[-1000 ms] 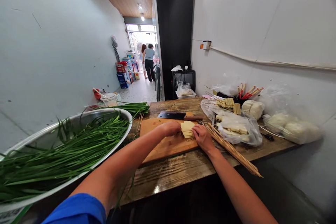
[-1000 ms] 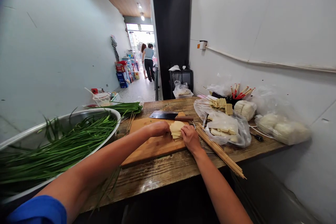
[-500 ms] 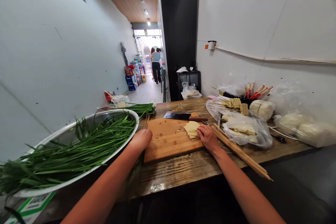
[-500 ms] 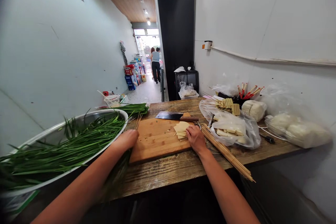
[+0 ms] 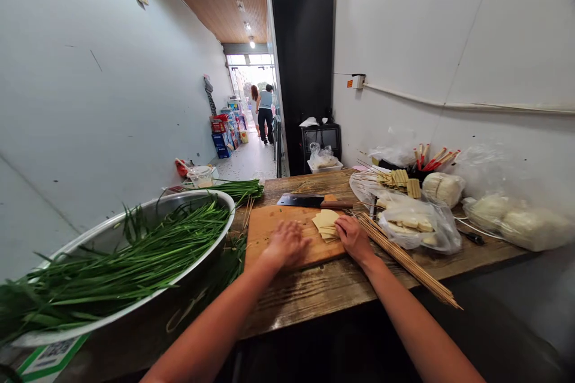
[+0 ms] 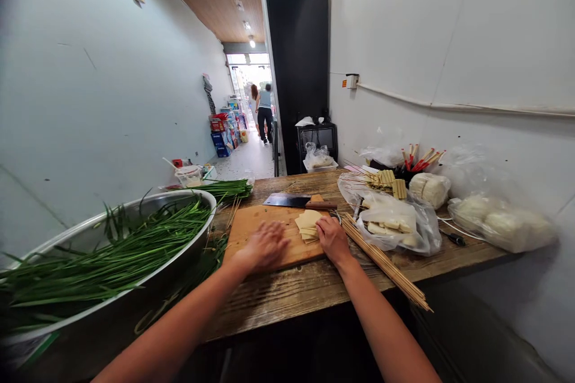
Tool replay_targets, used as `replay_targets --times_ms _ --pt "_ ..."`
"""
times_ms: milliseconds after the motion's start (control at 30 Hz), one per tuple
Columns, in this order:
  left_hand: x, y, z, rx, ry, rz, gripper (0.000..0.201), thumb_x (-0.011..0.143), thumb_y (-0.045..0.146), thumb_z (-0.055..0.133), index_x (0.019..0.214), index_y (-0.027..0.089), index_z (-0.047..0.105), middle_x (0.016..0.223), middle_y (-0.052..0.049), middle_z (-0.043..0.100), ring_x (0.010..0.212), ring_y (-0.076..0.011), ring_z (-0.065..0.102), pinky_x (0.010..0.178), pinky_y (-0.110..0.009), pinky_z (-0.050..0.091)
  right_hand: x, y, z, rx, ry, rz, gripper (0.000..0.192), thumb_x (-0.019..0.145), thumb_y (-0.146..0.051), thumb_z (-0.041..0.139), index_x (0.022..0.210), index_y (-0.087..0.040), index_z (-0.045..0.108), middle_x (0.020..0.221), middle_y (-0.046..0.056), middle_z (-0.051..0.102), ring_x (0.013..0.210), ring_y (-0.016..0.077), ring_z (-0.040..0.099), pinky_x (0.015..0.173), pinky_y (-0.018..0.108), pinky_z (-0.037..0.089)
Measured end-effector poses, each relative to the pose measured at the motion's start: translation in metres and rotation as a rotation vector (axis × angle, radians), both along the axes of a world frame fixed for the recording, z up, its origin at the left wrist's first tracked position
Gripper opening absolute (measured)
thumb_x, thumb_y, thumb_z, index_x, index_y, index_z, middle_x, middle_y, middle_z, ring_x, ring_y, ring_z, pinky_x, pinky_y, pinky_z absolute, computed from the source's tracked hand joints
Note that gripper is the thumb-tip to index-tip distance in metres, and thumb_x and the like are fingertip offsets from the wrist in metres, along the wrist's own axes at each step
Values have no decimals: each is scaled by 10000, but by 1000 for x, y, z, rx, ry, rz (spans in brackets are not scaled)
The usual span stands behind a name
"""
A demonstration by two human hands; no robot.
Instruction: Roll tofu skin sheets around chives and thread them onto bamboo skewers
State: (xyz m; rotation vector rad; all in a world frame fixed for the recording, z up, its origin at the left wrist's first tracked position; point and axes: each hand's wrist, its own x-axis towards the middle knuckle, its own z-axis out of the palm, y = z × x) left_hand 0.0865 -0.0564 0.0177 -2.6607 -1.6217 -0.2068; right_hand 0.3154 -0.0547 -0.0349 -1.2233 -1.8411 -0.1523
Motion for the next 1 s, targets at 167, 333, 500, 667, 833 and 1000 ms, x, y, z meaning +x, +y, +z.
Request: replay_targets --times_ms 167,333,500,667,833,1000 --pt "-18 8 9 93 37 387 702 831 527 354 1298 3 389 1394 -244 302 1331 -366 163 1061 -505 104 0 0 1 10 12 13 210 857 -195 420 887 -193 628 915 74 612 863 197 522 793 335 416" --pt "2 16 -1 -159 -51 -295 601 875 532 231 1356 188 337 1441 -76 289 1340 -200 221 1090 -352 145 0 0 0 0 -1 12 217 871 -206 406 903 -190 620 928 76 609 864 195 519 795 334 417" --pt "-32 52 3 -126 -54 613 751 851 570 199 1336 12 327 1418 -241 245 1334 -346 170 1062 -507 114 1 2 -2 8 14 21 217 871 -210 408 916 -191 619 941 77 610 877 200 522 796 345 422" --pt "-29 53 3 -134 -46 166 721 854 554 220 1391 73 237 1469 -152 157 1363 -265 96 1096 -415 97 0 2 -1 0 11 12 213 869 -208 415 888 -187 625 931 81 615 877 205 520 790 350 422" --pt "-36 34 2 -151 77 378 779 836 597 213 1348 20 318 1423 -226 238 1341 -327 163 1061 -502 117 0 1 1 -12 29 26 220 871 -221 416 891 -189 633 926 78 623 872 201 528 781 341 426" --pt "-59 -15 -4 11 165 397 792 836 598 183 1340 6 337 1433 -211 227 1351 -310 132 1083 -466 62 5 5 0 -24 86 21 242 876 -263 412 858 -172 636 901 79 638 856 193 547 789 338 423"
